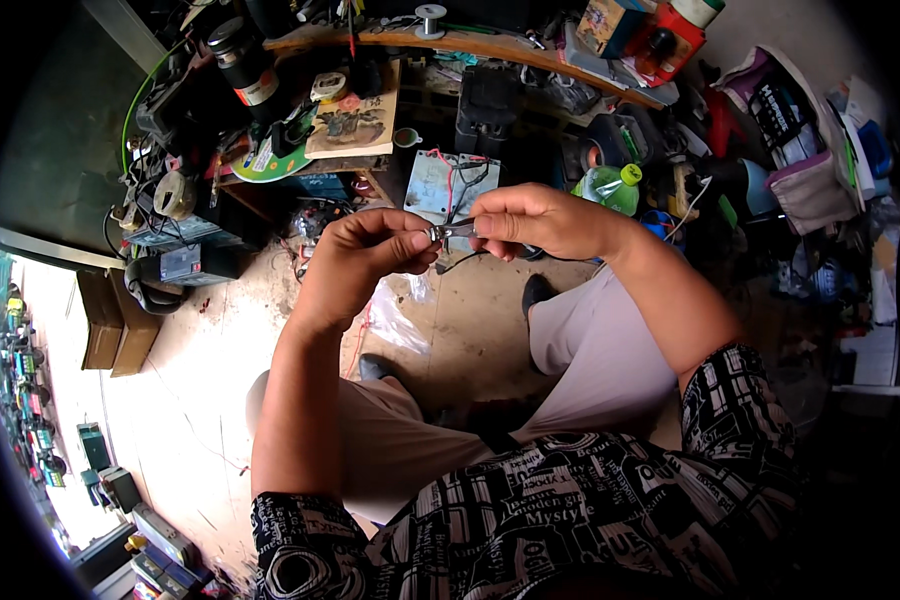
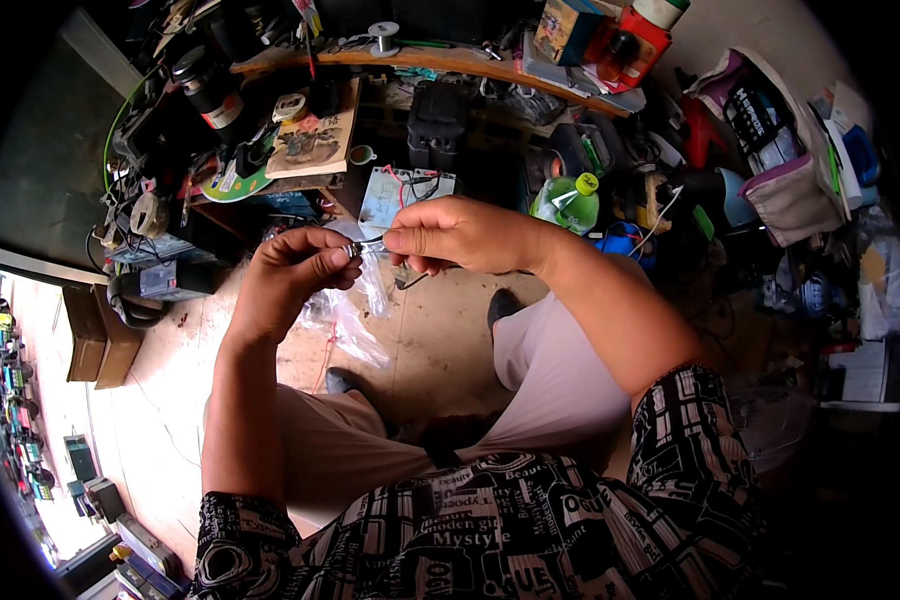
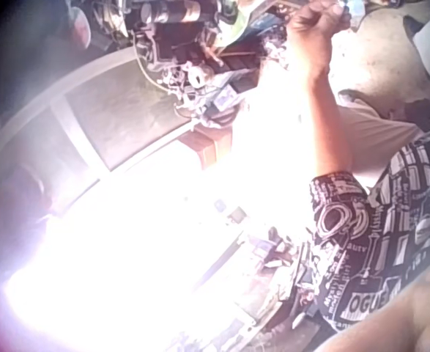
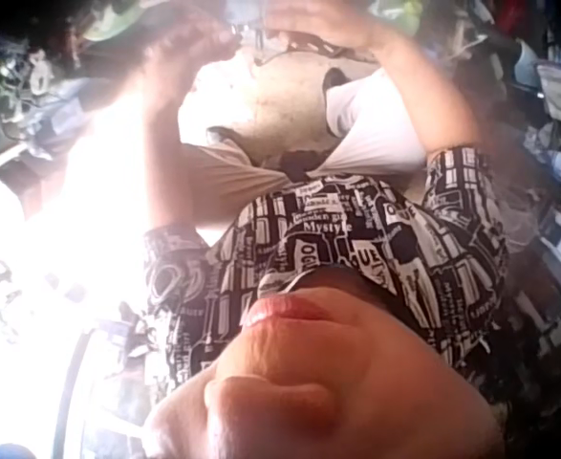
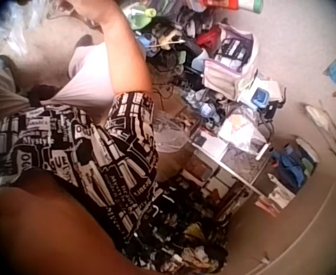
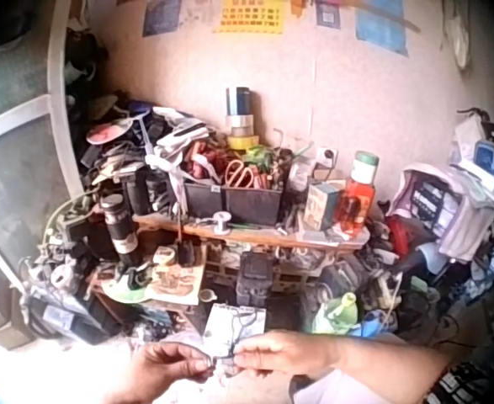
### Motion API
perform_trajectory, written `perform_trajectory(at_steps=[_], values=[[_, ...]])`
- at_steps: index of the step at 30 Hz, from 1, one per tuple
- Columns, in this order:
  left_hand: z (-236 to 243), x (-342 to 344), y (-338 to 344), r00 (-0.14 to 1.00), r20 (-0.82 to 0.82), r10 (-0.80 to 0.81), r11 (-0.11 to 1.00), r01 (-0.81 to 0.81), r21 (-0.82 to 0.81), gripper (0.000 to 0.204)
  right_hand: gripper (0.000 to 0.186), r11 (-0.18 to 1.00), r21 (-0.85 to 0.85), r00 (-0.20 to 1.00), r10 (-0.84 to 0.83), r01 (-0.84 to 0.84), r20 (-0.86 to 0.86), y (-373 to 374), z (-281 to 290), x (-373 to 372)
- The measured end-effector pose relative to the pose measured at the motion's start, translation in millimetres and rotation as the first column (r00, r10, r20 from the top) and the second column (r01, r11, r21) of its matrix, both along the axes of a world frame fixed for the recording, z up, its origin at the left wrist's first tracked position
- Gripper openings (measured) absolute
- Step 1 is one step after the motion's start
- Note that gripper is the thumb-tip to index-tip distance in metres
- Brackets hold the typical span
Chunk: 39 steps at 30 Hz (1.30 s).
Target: The person manipulates a small black electrical connector with red and black wires by hand, using a small precision tool to work on the internal parts, and then handles a spool of wire.
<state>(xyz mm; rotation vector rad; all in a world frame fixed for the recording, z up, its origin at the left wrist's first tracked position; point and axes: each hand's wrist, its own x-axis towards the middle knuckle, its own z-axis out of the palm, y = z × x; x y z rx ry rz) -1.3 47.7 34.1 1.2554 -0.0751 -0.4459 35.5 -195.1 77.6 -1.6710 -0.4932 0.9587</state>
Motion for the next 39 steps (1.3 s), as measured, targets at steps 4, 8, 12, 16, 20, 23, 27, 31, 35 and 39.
perform_trajectory(at_steps=[4,8,12,16,20,23,27,31,35,39], values=[[-1.0,-1.5,4.3,0.998,0.015,-0.064,0.997,0.063,0.042,0.014,0.036,0.998,-0.043,0.998,0.053,-0.052,0.032,1.2,-0.8,1.3],[1.8,-2.4,3.7,0.997,0.004,-0.074,0.995,0.074,0.074,0.014,0.036,0.996,-0.046,0.996,0.08,-0.078,0.037,1.4,-0.9,1.3],[2.9,-0.9,2.2,0.995,-0.004,-0.096,0.994,0.097,0.053,0.014,0.036,0.994,-0.063,0.993,0.096,-0.091,0.069,0.3,-1.9,2.1],[4.0,-0.5,0.6,0.995,-0.004,-0.1,0.992,0.1,0.072,0.014,0.036,0.99,-0.096,0.986,0.115,-0.103,0.124,-1.3,-1.5,2.7],[0.3,1.8,-1.4,0.99,0.025,-0.14,0.986,0.138,0.096,0.012,0.036,0.983,-0.143,0.978,0.135,-0.112,0.159,-2.7,-0.6,2.4],[-1.0,2.7,-3.1,0.986,0.045,-0.16,0.981,0.153,0.121,0.011,0.035,0.979,-0.165,0.973,0.149,-0.12,0.175,-2.9,1.6,2.7],[-2.1,3.1,-4.3,0.985,0.049,-0.166,0.98,0.159,0.121,0.01,0.035,0.975,-0.187,0.97,0.157,-0.122,0.187,-4.0,1.0,3.0],[-0.8,3.7,-5.0,0.986,0.05,-0.156,0.98,0.149,0.129,0.01,0.035,0.978,-0.177,0.973,0.145,-0.113,0.181,-5.1,-0.5,3.5],[-1.5,5.0,-4.9,0.983,0.07,-0.168,0.977,0.156,0.148,0.013,0.034,0.984,-0.16,0.976,0.11,-0.08,0.188,-5.2,-2.1,2.5],[-0.8,6.0,-5.0,0.986,0.062,-0.157,0.976,0.145,0.163,0.013,0.033,0.987,-0.157,0.979,0.076,-0.046,0.189,-4.3,-3.5,2.0]])
